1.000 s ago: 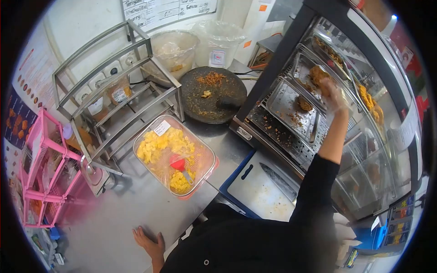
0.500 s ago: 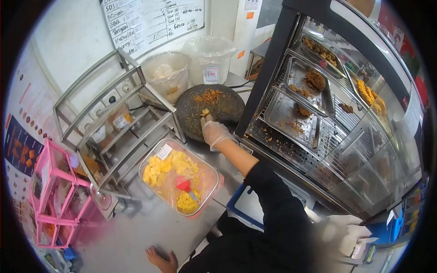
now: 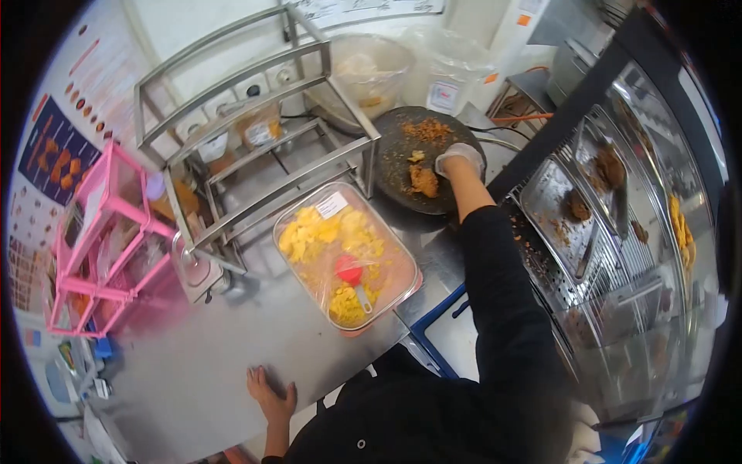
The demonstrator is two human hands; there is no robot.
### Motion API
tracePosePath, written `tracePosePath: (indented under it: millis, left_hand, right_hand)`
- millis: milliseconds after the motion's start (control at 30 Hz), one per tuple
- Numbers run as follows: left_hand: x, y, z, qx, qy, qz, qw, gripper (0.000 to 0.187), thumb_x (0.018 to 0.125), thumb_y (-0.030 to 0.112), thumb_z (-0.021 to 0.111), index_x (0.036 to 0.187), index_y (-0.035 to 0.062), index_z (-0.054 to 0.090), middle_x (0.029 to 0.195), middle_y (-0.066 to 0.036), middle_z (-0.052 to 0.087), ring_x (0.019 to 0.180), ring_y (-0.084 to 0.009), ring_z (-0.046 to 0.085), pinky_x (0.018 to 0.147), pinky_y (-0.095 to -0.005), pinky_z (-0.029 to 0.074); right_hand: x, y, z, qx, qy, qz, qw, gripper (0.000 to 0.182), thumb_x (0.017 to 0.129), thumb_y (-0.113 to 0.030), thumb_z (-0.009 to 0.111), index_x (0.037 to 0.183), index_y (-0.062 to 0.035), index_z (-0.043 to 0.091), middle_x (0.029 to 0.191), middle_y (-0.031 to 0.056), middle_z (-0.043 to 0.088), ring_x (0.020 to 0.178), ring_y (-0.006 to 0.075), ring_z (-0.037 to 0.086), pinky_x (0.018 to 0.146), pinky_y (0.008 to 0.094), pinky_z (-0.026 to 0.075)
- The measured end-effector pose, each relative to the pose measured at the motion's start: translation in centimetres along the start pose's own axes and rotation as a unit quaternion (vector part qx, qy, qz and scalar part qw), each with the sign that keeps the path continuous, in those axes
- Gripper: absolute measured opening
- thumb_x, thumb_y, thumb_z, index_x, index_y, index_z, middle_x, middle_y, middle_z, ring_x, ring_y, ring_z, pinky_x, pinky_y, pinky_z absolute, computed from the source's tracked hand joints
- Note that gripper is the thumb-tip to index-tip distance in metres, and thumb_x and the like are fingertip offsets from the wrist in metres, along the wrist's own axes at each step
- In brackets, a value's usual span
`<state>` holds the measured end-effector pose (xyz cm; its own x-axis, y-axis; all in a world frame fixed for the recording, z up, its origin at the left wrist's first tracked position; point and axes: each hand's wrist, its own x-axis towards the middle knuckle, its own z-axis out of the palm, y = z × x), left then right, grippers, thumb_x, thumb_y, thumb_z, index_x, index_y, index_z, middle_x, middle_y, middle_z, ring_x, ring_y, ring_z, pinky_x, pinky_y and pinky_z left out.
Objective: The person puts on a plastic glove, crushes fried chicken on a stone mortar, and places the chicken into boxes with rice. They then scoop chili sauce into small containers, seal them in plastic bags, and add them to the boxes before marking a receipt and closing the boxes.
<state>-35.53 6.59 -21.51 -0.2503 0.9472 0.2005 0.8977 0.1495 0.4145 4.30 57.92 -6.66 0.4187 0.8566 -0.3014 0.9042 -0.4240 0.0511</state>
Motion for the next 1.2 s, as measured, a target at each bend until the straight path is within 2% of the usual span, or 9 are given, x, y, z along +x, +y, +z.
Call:
tracePosePath:
  millis: [200,367,467,567,633,767,867,1033,1200]
  left_hand:
    - [0.3,0.5,-0.4,-0.002,-0.002,-0.022,1.000,0.079,0.073,0.028,0.069,0.135,-0.0044,0.032,0.135,-0.025,0.037,0.132,-0.0462,0.026,0.106,-0.0564,0.020]
    - [0.2,0.1,-0.2,-0.001,0.009,-0.004,1.000,0.079,0.073,0.027,0.070,0.135,-0.0035,0.032,0.134,-0.023,0.038,0.132,-0.0452,0.026,0.106,-0.0571,0.020]
    - [0.2,-0.1,-0.2,-0.007,-0.004,-0.014,1.000,0.078,0.073,0.027,0.070,0.135,-0.0031,0.032,0.133,-0.023,0.038,0.132,-0.0450,0.026,0.105,-0.0574,0.020]
    - [0.0,-0.2,0.0,-0.010,0.007,-0.011,1.000,0.078,0.073,0.027,0.069,0.135,-0.0028,0.033,0.133,-0.023,0.039,0.132,-0.0448,0.026,0.106,-0.0571,0.020]
    - [0.0,-0.3,0.0,-0.013,0.010,-0.007,1.000,0.077,0.073,0.026,0.069,0.135,-0.0025,0.033,0.133,-0.022,0.040,0.132,-0.0447,0.027,0.106,-0.0569,0.020]
    - [0.0,-0.5,-0.1,-0.015,0.009,-0.008,1.000,0.074,0.074,0.024,0.067,0.135,-0.0022,0.034,0.132,-0.022,0.040,0.132,-0.0447,0.027,0.106,-0.0568,0.020]
    - [-0.1,-0.8,0.1,-0.015,0.015,-0.002,1.000,0.072,0.074,0.023,0.065,0.134,-0.0024,0.034,0.131,-0.022,0.041,0.131,-0.0447,0.027,0.106,-0.0568,0.020]
    - [0.4,-0.5,0.2,-0.019,0.023,-0.004,1.000,0.072,0.074,0.022,0.064,0.134,-0.0026,0.035,0.132,-0.021,0.041,0.131,-0.0443,0.028,0.106,-0.0568,0.021]
    - [1.2,-0.6,0.6,-0.007,0.014,-0.006,1.000,0.073,0.073,0.021,0.065,0.134,-0.0023,0.034,0.132,-0.021,0.041,0.131,-0.0444,0.028,0.106,-0.0567,0.021]
  right_hand:
    - [2.7,0.5,-0.2,-0.138,-0.141,-0.200,0.960,0.062,0.071,-0.018,0.068,0.130,-0.0155,0.052,0.126,0.0110,0.058,0.110,0.0330,0.059,0.086,0.0451,0.051]
    - [0.0,-0.5,-0.3,-0.105,-0.122,-0.069,0.984,0.070,0.072,-0.016,0.068,0.137,-0.0151,0.042,0.134,0.0131,0.050,0.116,0.0312,0.055,0.090,0.0440,0.050]
    - [-2.0,-1.6,1.7,-0.203,0.092,-0.162,0.961,0.045,0.074,-0.011,0.060,0.119,-0.0129,0.062,0.124,0.0100,0.059,0.110,0.0281,0.060,0.090,0.0426,0.050]
    - [1.1,0.7,2.4,-0.083,0.004,-0.143,0.986,0.052,0.078,-0.022,0.061,0.129,-0.0147,0.053,0.127,0.0066,0.058,0.109,0.0273,0.061,0.088,0.0433,0.051]
    - [-1.0,0.8,0.0,0.037,-0.104,-0.078,0.991,0.060,0.084,-0.039,0.062,0.136,-0.0145,0.044,0.129,0.0150,0.054,0.111,0.0317,0.058,0.086,0.0430,0.050]
    - [-0.3,0.2,1.2,-0.071,0.027,-0.113,0.991,0.054,0.089,-0.052,0.046,0.121,-0.0097,0.059,0.124,0.0187,0.056,0.107,0.0328,0.060,0.091,0.0436,0.046]
    - [-1.6,-1.0,-2.7,-0.055,0.107,-0.093,0.988,0.049,0.088,-0.051,0.052,0.113,-0.0101,0.063,0.118,0.0151,0.061,0.107,0.0311,0.060,0.088,0.0435,0.048]
    - [-11.1,0.4,-8.8,0.071,0.399,-0.234,0.884,0.041,0.089,-0.045,0.052,0.098,-0.0069,0.064,0.096,0.0204,0.064,0.091,0.0374,0.062,0.079,0.0460,0.048]
    - [-3.9,0.3,3.8,0.007,0.226,-0.175,0.958,0.043,0.088,-0.047,0.052,0.099,-0.0073,0.065,0.097,0.0198,0.065,0.093,0.0376,0.062,0.082,0.0465,0.048]
